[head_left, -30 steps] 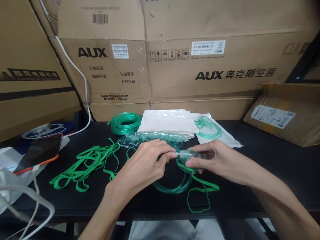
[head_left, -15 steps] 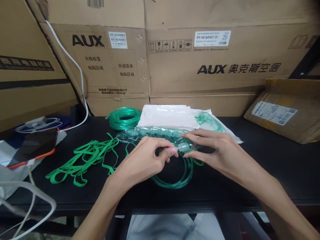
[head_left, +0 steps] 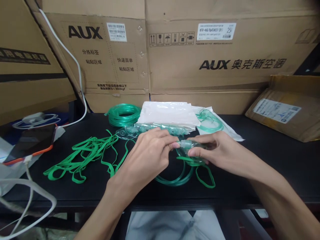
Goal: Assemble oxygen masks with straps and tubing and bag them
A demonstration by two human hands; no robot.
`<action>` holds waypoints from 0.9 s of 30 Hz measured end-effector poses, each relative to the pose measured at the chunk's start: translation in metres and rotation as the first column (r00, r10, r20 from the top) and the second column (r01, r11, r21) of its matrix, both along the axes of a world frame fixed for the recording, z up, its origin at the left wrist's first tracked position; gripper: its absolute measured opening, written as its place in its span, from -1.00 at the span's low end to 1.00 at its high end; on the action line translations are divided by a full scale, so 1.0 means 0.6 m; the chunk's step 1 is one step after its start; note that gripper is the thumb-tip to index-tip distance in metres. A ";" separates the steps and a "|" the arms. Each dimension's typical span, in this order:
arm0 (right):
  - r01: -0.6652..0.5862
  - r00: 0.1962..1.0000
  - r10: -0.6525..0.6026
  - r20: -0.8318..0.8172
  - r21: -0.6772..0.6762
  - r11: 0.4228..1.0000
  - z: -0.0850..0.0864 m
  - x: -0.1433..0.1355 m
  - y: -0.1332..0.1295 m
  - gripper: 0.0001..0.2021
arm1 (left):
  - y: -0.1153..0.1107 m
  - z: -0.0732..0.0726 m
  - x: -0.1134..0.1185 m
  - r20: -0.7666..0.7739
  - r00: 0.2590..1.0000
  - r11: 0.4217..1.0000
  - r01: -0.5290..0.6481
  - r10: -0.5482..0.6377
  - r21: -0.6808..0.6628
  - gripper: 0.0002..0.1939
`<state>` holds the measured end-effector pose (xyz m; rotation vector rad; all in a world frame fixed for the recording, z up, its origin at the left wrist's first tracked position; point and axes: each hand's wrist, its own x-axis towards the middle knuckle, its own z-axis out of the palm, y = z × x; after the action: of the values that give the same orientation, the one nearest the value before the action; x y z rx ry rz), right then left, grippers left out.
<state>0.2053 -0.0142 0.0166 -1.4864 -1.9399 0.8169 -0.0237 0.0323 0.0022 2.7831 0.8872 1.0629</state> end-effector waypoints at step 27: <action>0.077 0.992 -0.088 0.089 0.112 0.991 -0.001 -0.002 0.000 -0.68 | 0.002 -0.006 0.004 -0.048 0.999 0.999 0.011 -0.009 0.038 -0.78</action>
<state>0.2041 -0.0143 0.0158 -1.5535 -1.9436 0.6053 -0.0212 0.0336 -0.0015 2.8529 0.8659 1.0262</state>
